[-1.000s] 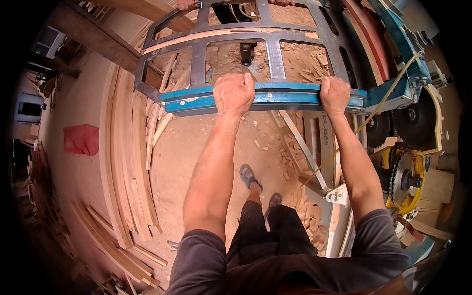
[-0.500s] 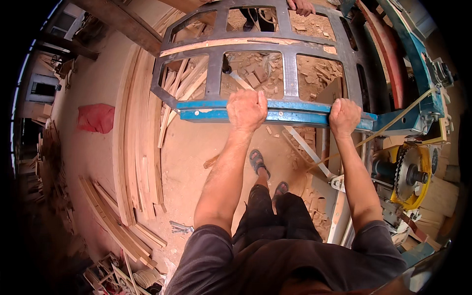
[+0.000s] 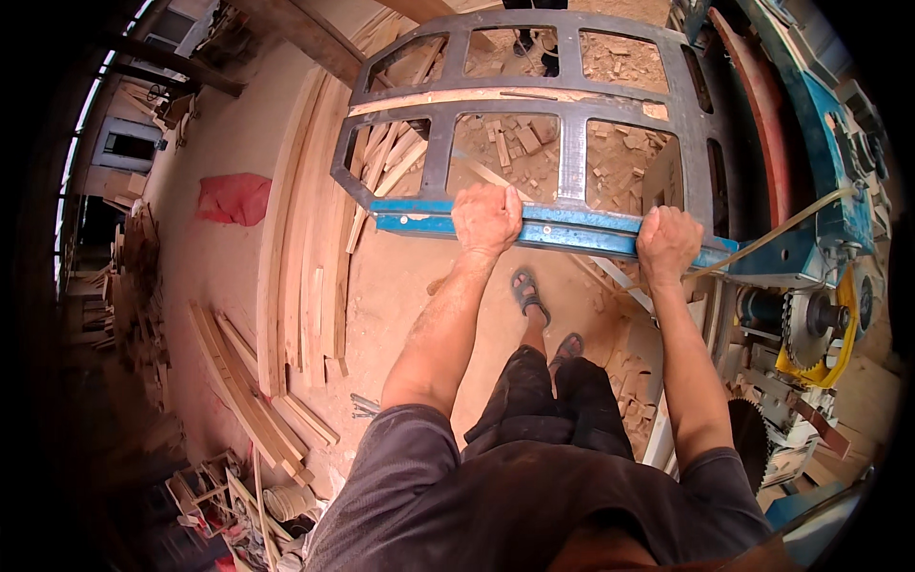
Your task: The person is assembling a piece of machinery, using a wrench to tighten bolts and securing parts together. They work alongside another person who assists in holding and positioning components.
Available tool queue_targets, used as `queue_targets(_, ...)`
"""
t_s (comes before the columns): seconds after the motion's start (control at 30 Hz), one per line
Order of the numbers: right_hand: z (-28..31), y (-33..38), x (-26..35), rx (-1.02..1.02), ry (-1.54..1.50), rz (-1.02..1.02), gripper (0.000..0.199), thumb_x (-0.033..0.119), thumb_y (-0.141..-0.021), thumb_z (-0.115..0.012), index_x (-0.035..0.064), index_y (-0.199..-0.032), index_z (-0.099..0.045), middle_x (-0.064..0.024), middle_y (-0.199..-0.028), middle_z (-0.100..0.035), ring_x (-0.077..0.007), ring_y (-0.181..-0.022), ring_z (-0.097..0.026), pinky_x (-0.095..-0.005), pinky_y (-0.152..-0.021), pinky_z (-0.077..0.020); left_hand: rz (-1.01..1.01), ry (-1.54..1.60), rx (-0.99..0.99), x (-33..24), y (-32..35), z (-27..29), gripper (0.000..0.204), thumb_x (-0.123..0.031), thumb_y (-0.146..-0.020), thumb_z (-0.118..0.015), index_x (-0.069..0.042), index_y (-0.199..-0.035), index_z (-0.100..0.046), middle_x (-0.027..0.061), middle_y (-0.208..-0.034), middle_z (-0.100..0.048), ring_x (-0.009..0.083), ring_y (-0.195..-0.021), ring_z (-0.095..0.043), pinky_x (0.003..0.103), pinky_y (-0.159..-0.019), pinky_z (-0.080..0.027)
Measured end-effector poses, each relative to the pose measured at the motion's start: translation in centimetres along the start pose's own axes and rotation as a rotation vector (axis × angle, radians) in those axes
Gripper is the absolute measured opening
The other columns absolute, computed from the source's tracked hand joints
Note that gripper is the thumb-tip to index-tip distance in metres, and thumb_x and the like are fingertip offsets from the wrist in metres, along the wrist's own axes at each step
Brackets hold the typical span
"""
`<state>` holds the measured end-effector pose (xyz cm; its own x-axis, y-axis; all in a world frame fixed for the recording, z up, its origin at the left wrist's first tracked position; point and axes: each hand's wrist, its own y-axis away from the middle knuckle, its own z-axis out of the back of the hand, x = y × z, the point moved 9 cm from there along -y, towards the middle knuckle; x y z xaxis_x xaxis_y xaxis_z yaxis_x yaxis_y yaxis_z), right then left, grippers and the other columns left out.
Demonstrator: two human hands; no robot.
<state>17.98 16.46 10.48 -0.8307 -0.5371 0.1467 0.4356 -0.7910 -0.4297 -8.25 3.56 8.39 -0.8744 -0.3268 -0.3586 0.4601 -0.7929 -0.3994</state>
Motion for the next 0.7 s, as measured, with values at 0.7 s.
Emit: queue_targets(0.7,-0.16,-0.98,-0.33,0.026,-0.044,0.032,0.016,0.016,-0.086,-0.061,0.0118,-0.072,-0.055,-0.0055,-0.073,-0.055,-0.0278,-0.074,-0.056,-0.0436,-0.07,-0.0417,-0.008,0.014,0.013,-0.42,-0.19,0.25,0.028,-0.019,-0.089,-0.063,-0.01,-0.064,-0.057,0.0086,-0.066,-0.057,0.0319,-0.068,-0.058,0.046,-0.066,-0.044)
